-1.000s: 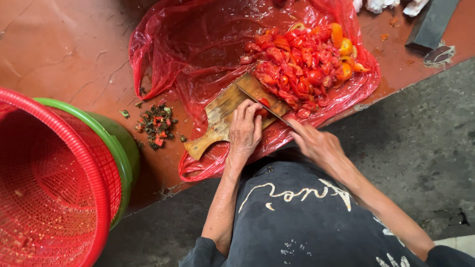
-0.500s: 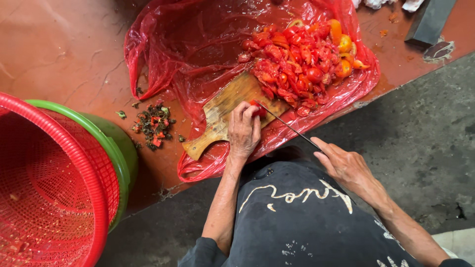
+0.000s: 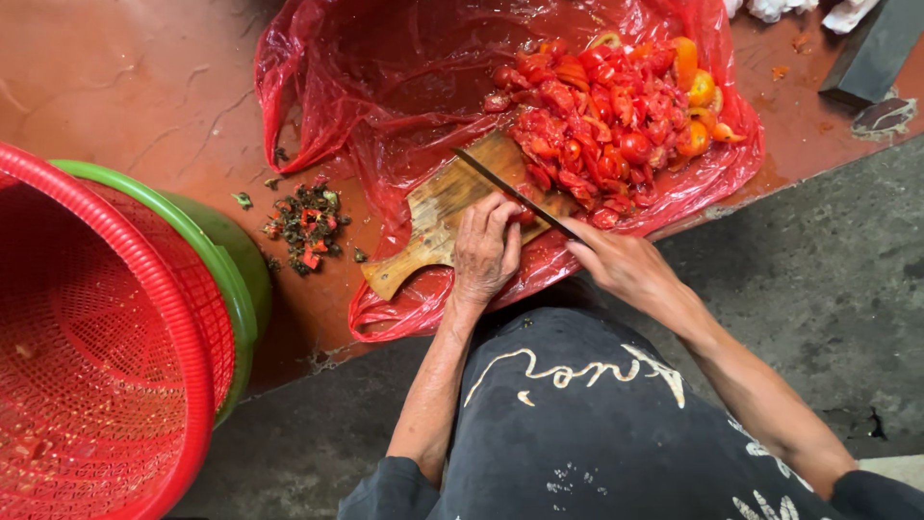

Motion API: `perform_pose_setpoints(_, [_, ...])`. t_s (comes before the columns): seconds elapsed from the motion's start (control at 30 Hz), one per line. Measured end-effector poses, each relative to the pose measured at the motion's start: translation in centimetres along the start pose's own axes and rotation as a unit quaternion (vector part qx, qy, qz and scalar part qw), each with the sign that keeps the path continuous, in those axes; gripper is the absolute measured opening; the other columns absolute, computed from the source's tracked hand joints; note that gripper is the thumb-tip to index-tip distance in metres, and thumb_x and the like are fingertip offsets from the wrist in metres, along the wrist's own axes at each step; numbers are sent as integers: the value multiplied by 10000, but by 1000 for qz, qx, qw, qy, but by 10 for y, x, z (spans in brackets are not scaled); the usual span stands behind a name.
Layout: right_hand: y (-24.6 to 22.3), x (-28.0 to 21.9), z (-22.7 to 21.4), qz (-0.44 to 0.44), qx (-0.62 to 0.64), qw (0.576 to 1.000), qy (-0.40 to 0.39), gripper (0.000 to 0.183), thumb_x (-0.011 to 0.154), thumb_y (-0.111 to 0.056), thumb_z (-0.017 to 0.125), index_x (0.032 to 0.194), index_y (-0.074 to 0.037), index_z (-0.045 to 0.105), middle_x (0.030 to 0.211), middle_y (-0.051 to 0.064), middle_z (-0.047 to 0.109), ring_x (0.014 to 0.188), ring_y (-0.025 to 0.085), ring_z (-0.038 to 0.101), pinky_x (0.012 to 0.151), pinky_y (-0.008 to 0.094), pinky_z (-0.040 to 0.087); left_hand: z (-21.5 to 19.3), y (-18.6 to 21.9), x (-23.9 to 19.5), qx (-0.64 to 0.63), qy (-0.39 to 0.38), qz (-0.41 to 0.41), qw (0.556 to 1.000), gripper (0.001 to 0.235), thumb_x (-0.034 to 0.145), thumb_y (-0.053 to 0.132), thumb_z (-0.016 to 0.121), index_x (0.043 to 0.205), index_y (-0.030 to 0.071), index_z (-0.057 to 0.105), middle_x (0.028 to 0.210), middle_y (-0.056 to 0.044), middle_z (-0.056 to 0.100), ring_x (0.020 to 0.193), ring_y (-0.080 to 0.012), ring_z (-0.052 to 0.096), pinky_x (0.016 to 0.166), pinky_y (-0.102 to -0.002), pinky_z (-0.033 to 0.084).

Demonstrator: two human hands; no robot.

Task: The person repeatedly picks whole tomatoes from a red plastic bag and dices them on a wooden cutting board using a knife. The diced tomatoes accumulate on the board and in the bag as the person continues the task.

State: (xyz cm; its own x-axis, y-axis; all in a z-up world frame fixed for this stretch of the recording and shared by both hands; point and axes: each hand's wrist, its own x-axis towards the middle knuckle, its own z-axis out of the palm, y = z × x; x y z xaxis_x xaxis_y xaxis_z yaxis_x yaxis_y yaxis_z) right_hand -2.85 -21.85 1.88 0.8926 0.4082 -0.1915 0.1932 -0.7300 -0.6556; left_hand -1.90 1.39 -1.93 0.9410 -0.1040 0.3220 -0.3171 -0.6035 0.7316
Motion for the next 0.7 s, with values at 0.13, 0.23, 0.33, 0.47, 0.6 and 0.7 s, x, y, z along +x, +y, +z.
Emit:
perform_pose_setpoints(0.13, [2, -10, -1, 11, -39, 999, -7, 442, 1002, -289, 615, 1423, -170, 549, 1112, 178, 737, 889, 408, 722, 681, 495, 587, 0, 1, 3, 7, 1, -14, 1000, 365, 862, 3, 712, 1199, 85, 599, 1232, -114, 604, 1083, -339, 610, 951, -437, 507])
perform_pose_setpoints(0.23, [9, -53, -21, 55, -49, 996, -40, 496, 982, -276, 601, 1468, -216, 519, 1093, 158, 742, 835, 411, 720, 646, 486, 598, 2, 3, 3, 13, 4, -21, 1000, 350, 887, 15, 705, 1214, 81, 598, 1242, -121, 605, 1085, -337, 605, 948, -436, 506])
perform_pose_setpoints(0.33, [11, -76, -23, 90, -90, 992, -5, 471, 974, -299, 619, 1434, -238, 538, 1080, 129, 749, 850, 399, 727, 661, 490, 596, 4, 7, 11, 38, 0, -25, 999, 341, 884, 42, 703, 1208, 86, 606, 1231, -123, 596, 1089, -336, 601, 943, -444, 497])
perform_pose_setpoints(0.47, [7, -81, -16, 86, -61, 993, 43, 473, 979, -264, 630, 1440, -204, 542, 1129, 156, 736, 871, 405, 720, 664, 474, 597, 6, 15, 20, 75, -38, -53, 995, 352, 897, 112, 742, 1222, 81, 610, 1217, -141, 596, 1063, -342, 608, 872, -455, 472])
perform_pose_setpoints(0.6, [-3, -85, -19, 59, -46, 994, 74, 454, 978, -246, 637, 1417, -171, 548, 1140, 170, 732, 885, 398, 722, 671, 462, 600, -9, 15, 20, 33, -26, -28, 999, 421, 891, 110, 719, 1280, 61, 568, 1285, -175, 560, 1139, -370, 596, 948, -448, 491])
perform_pose_setpoints(0.7, [-11, -91, -24, 78, -56, 994, 46, 464, 964, -248, 643, 1412, -170, 550, 1073, 162, 736, 818, 397, 719, 632, 467, 589, -14, 11, 16, 35, -50, -20, 998, 397, 908, 72, 694, 1288, 70, 582, 1307, -161, 576, 1126, -357, 604, 969, -441, 501])
